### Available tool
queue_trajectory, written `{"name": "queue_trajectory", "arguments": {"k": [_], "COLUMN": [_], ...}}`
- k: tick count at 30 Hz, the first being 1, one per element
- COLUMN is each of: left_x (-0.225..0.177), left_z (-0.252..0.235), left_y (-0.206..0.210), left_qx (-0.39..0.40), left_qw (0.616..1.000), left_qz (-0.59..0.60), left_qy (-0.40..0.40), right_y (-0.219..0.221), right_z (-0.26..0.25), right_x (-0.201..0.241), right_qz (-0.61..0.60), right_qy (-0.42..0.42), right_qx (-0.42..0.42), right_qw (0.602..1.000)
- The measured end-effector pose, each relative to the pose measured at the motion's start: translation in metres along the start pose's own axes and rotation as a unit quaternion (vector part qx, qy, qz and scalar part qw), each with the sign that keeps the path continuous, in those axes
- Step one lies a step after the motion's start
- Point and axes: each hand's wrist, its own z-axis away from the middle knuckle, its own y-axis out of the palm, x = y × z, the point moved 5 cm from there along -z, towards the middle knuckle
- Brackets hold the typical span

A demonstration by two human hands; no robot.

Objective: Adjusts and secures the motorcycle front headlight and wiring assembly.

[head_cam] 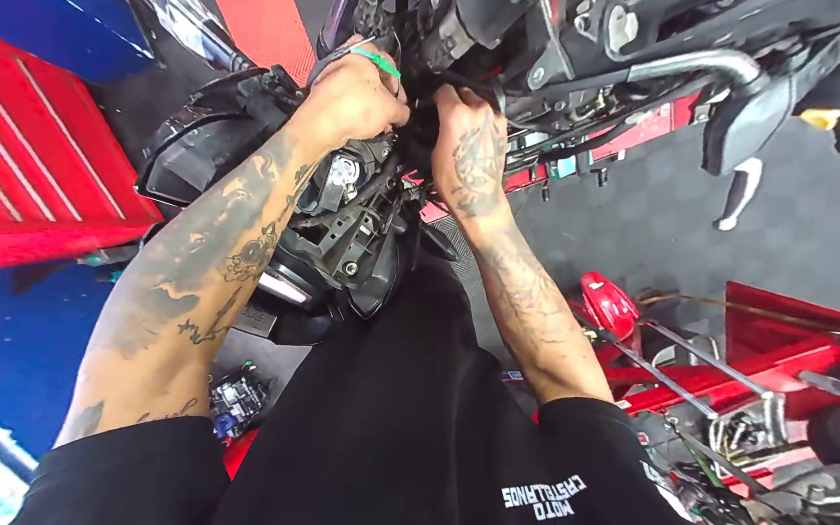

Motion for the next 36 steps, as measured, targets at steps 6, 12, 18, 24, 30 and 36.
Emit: {"name": "queue_trajectory", "arguments": {"k": [6,12,18,24,30,36], "left_x": [0.004,0.005,0.009,0.008,0.007,0.007], "left_z": [-0.005,0.003,0.004,0.005,0.012,0.015], "left_y": [0.004,0.003,0.002,0.000,0.000,0.000], "left_qx": [-0.012,-0.035,-0.038,-0.042,-0.033,-0.055], "left_qw": [0.998,0.997,0.999,0.999,0.999,0.998], "left_qz": [0.046,0.066,0.022,0.011,0.025,0.030], "left_qy": [-0.031,-0.012,0.003,0.008,0.014,0.023], "right_y": [-0.009,-0.042,-0.003,0.002,0.009,0.006], "right_z": [0.018,0.070,-0.008,-0.015,-0.012,-0.015], "right_x": [-0.006,0.010,0.009,0.010,0.006,0.004], "right_qz": [-0.066,-0.134,-0.164,-0.117,-0.084,-0.052], "right_qy": [0.008,-0.142,-0.155,-0.157,-0.195,-0.106], "right_qx": [-0.053,-0.140,-0.010,0.041,-0.046,-0.017], "right_qw": [0.996,0.971,0.974,0.980,0.976,0.993]}}
